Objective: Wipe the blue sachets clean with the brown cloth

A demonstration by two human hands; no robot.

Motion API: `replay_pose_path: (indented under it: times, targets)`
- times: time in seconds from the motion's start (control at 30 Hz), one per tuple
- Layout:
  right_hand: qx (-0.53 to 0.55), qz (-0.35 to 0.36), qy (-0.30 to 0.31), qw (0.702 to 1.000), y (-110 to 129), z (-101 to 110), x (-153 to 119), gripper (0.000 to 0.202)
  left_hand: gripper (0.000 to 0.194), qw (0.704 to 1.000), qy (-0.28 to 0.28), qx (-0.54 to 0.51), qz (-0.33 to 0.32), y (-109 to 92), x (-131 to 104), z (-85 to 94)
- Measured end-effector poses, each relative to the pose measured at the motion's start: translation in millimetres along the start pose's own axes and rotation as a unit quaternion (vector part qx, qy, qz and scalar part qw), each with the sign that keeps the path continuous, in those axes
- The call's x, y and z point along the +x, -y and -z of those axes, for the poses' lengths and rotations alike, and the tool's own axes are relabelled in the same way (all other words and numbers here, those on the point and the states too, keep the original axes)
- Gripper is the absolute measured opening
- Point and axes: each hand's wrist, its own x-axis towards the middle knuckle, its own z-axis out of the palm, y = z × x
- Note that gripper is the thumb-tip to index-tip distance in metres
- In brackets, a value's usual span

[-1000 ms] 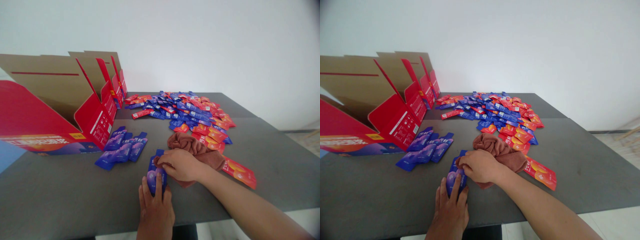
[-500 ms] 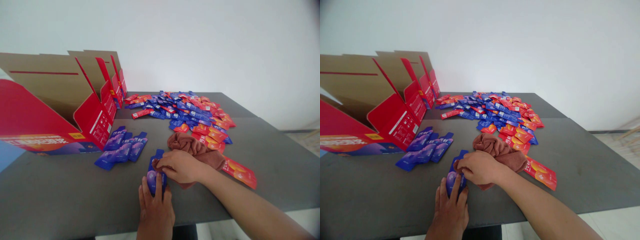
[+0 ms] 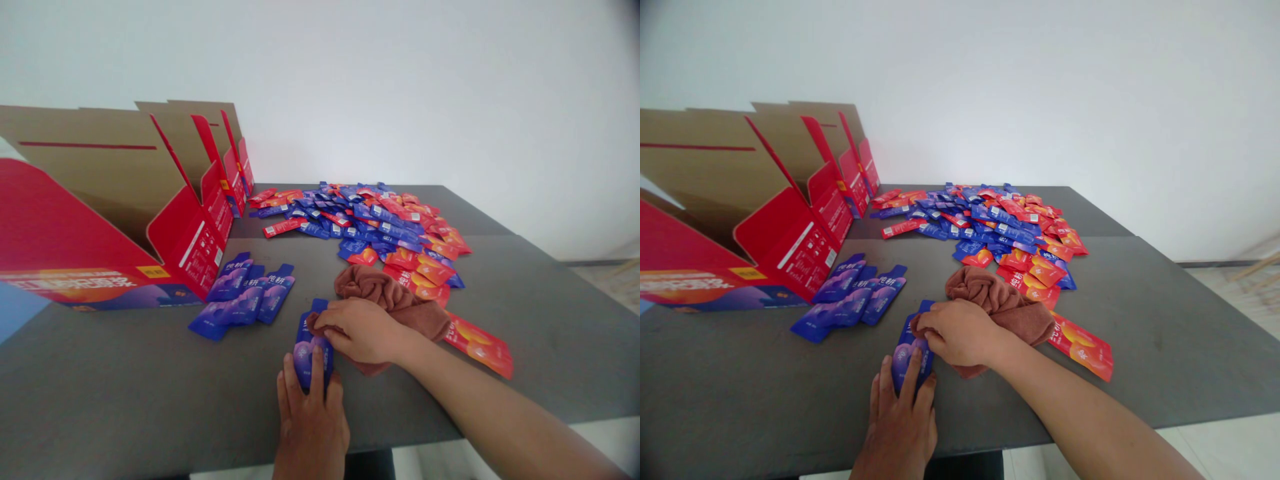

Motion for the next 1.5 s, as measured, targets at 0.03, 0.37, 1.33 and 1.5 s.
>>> replay_pose_path:
  times: [0.03,0.37,1.33,1.5]
  targets:
    - [-0.002,0.003,0.000,1.000,0.1,0.0,-0.1,0.025,0.027,1.000,0.002,0.002,-0.004,0.3,-0.1,-0.1]
    - [0.005,0.042,0.011,0.999,2.1,3.2,-2.3,0.023,0.033,1.000,0.010,-0.004,0.007,0.0,0.0,1.0]
    - [0.026,0.056,0.014,0.998,2.0,2.3,-2.1,0.025,0.034,0.999,0.011,-0.024,0.021,-1.2,2.2,3.3]
    - [0.008,0.020,0.004,1.000,0.7,1.4,-0.2,0.024,0.031,1.000,0.012,-0.013,0.007,0.5,2.0,4.3]
